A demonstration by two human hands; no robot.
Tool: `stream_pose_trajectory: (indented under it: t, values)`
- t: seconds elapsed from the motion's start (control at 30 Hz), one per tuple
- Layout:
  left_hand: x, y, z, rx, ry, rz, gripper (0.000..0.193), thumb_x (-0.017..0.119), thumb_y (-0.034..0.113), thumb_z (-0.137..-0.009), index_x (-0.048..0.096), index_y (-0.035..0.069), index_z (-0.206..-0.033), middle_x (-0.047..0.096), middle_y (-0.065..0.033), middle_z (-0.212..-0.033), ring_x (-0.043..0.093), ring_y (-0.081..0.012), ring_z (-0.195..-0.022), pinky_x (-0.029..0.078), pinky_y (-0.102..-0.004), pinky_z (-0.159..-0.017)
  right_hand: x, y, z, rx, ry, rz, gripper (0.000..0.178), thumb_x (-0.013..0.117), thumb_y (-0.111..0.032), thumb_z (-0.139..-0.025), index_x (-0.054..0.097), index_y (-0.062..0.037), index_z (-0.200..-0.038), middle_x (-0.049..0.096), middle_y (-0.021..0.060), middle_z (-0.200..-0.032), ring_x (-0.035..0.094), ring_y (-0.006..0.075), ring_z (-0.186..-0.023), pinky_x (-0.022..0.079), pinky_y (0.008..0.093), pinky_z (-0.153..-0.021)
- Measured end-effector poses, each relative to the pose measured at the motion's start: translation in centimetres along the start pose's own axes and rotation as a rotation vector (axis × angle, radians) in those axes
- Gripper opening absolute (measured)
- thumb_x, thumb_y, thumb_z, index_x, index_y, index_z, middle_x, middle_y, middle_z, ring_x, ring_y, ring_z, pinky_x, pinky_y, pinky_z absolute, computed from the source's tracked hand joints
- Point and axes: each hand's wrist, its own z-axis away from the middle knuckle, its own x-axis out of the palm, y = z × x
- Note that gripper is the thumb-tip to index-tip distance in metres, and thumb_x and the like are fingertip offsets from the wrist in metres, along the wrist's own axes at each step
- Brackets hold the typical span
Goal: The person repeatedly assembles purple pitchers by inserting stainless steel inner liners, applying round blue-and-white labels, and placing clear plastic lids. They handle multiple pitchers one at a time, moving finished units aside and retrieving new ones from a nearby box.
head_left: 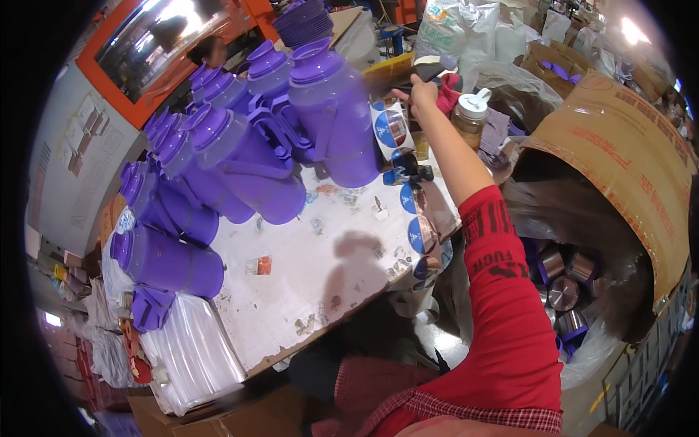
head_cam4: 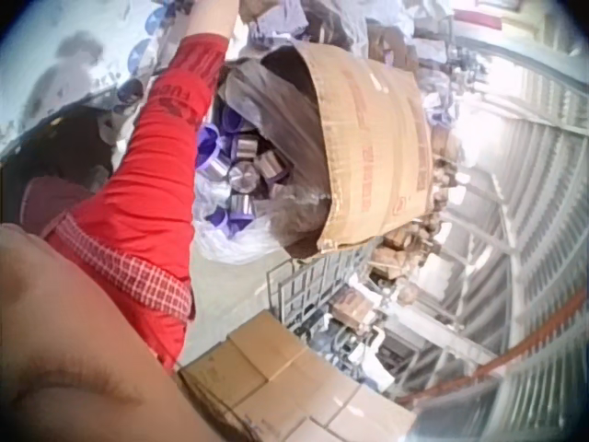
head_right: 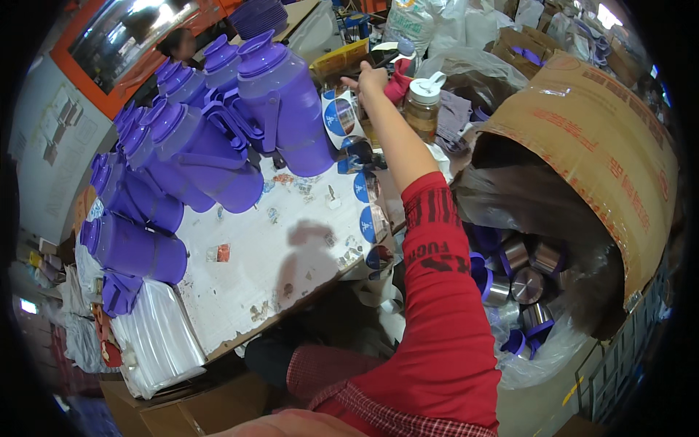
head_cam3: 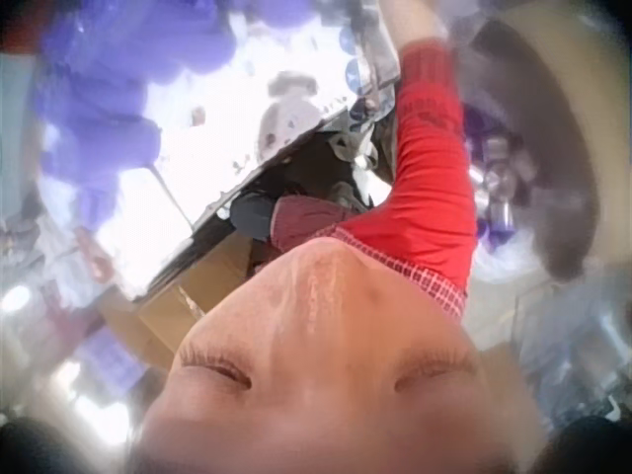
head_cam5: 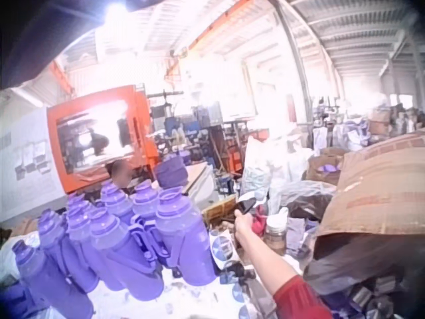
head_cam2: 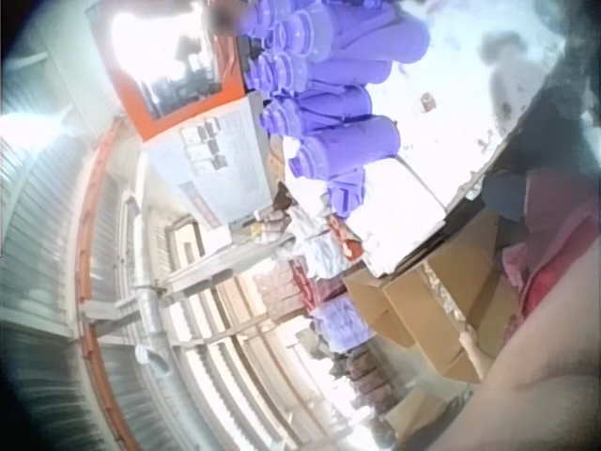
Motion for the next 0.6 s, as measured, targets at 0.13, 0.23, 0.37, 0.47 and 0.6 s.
stream_pose_trajectory:
  t: [0.13,0.23,0.37,0.47,0.6]
  values:
    - [0.0,0.1,-0.2,0.007,-0.034,0.024,0.036,0.057,0.032,-0.093,0.065,0.010,-0.121,0.068,-0.0160,-0.111,0.065,-0.0333,-0.100,0.051,-0.0399,-0.087,-0.4,0.7,-5.6,-0.035,0.033,0.022,0.032,0.054,0.000,-0.094,0.045,0.0084,-0.124,0.050,0.0182,-0.121,0.062,0.0319,-0.094,0.067,0.0398,-0.065]
    - [-0.1,0.0,-0.4,0.023,-0.052,0.032,0.036,0.056,0.031,-0.094,0.065,0.010,-0.121,0.068,-0.0161,-0.112,0.064,-0.0338,-0.101,0.050,-0.0402,-0.088,-1.3,1.9,-8.6,0.038,-0.031,-0.040,0.034,0.053,0.003,-0.094,0.044,0.0071,-0.126,0.050,0.0173,-0.123,0.059,0.0325,-0.102,0.066,0.0421,-0.071]
    - [0.1,-0.6,-0.3,0.046,-0.057,0.051,0.035,0.055,0.031,-0.094,0.065,0.011,-0.121,0.067,-0.0163,-0.113,0.063,-0.0345,-0.103,0.050,-0.0407,-0.089,-1.8,3.3,-10.3,0.040,-0.058,-0.073,0.025,0.052,0.007,-0.093,0.049,0.0110,-0.117,0.051,0.0182,-0.120,0.057,0.0308,-0.106,0.062,0.0435,-0.084]
    - [0.5,-1.4,-0.2,0.080,-0.047,0.067,0.034,0.055,0.031,-0.094,0.065,0.011,-0.121,0.067,-0.0164,-0.114,0.063,-0.0350,-0.104,0.050,-0.0410,-0.089,-1.9,3.8,-10.8,-0.004,-0.120,0.247,0.015,0.055,0.007,-0.089,0.054,0.0114,-0.104,0.057,0.0181,-0.107,0.063,0.0275,-0.091,0.061,0.0383,-0.077]
    - [1.0,-2.8,0.1,0.150,-0.021,0.093,0.034,0.054,0.030,-0.095,0.065,0.012,-0.121,0.066,-0.0166,-0.115,0.062,-0.0357,-0.106,0.049,-0.0415,-0.090,-2.1,4.4,-12.2,-0.069,-0.184,0.634,0.005,0.058,0.009,-0.082,0.059,0.0090,-0.088,0.061,0.0172,-0.091,0.066,0.0259,-0.072,0.059,0.0342,-0.070]
